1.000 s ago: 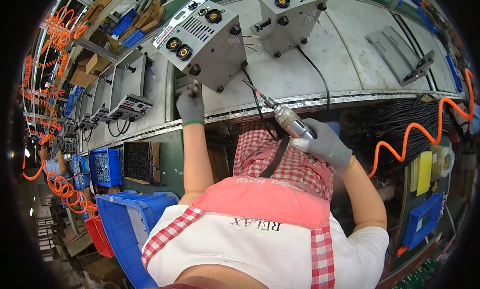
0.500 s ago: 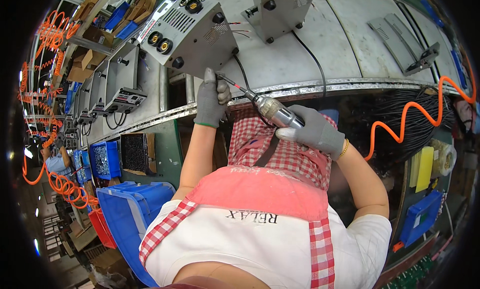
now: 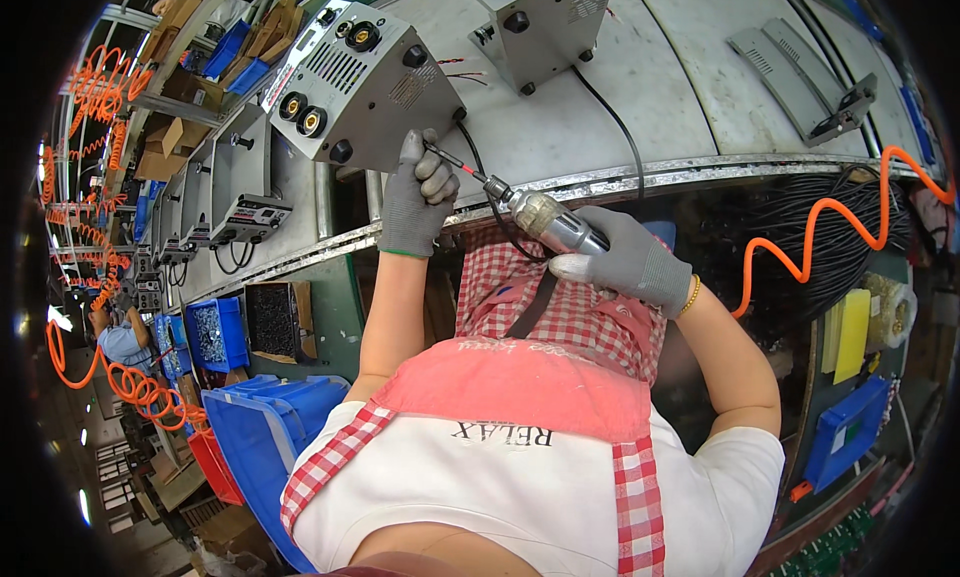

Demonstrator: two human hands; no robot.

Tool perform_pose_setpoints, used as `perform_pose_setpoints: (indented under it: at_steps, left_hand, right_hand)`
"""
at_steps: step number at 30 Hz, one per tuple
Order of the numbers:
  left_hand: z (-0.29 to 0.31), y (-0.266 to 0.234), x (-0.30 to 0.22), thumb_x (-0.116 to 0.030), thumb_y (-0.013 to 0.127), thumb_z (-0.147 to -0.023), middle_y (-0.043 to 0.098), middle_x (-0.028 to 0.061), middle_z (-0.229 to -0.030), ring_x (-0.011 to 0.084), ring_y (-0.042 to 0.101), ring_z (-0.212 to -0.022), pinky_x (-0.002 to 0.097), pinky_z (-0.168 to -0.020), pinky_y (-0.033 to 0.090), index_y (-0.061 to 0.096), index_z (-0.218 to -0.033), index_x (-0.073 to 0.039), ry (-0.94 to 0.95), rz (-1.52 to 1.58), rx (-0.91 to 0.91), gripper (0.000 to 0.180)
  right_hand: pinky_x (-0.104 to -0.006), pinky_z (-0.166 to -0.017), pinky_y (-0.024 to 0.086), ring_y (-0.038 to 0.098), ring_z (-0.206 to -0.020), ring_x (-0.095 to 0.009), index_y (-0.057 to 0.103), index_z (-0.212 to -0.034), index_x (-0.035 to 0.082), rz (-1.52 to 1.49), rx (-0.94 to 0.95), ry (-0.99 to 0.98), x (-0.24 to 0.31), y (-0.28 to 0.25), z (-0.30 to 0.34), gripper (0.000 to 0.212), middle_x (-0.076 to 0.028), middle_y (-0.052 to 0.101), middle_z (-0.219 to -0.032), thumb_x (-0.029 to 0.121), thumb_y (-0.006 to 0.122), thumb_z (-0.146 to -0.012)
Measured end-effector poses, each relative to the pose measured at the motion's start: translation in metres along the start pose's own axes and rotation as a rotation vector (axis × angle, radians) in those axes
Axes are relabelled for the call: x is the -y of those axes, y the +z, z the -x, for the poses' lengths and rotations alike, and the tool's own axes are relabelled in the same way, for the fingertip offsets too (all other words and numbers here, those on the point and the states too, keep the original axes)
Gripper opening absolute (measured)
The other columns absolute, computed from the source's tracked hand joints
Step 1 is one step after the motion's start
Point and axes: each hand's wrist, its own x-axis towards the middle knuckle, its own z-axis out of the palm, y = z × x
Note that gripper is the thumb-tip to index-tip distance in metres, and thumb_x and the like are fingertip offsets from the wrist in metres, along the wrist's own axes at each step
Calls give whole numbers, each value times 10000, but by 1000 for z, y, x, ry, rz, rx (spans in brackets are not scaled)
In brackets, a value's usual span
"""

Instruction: The person assembles electronic components and secures metal housings with screws using an electric screwdriver.

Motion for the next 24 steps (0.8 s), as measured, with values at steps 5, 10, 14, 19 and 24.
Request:
perform_pose_setpoints:
  at_steps: [5, 10, 14, 19, 24]
  left_hand:
    - [2, 9, 4, -246, 441, -997, 313, -46, -578, 57, 270, -451, 207, -422, 231, 518, -1042, -29, 204, -304, -46, 234]
    - [23, 34, -23, -262, 492, -953, 457, -12, -630, 72, 358, -517, 239, -483, 303, 620, -893, -10, 63, -839, 5, 288]
    - [24, 74, -78, -304, 541, -903, 552, 5, -692, 80, 464, -609, 253, -568, 383, 657, -792, -7, 335, -1311, 212, 337]
    - [-60, 121, -140, -402, 549, -884, 647, 53, -676, 124, 593, -658, 258, -629, 442, 707, -806, -39, 730, -1690, 119, 404]
    - [-140, 122, -151, -465, 524, -882, 670, 105, -723, 225, 655, -712, 343, -697, 495, 714, -850, -74, 581, -2350, 127, 436]
  right_hand:
    - [-267, -726, 449, 513, -789, -90, 573, -1139, -15, -136, 81, 51, -4, -7, -3, 637, -28, 580, -900, 395, 776, -695]
    - [-248, -685, 445, 510, -752, -81, 572, -1150, -17, -99, -19, -63, -1, -13, -2, 627, -24, 579, -886, 377, 758, -699]
    - [-233, -658, 438, 515, -717, -77, 580, -1122, -9, -131, -91, -3, 31, -27, 9, 569, -24, 579, -852, 344, 741, -706]
    - [-217, -530, 420, 499, -591, -57, 582, -1085, 2, -10, -176, -69, 50, -33, 1, 534, -6, 561, -759, 354, 736, -715]
    - [-214, -503, 415, 501, -561, -59, 581, -1071, -2, 22, -184, -95, 61, -32, -4, 536, -10, 559, -730, 363, 745, -714]
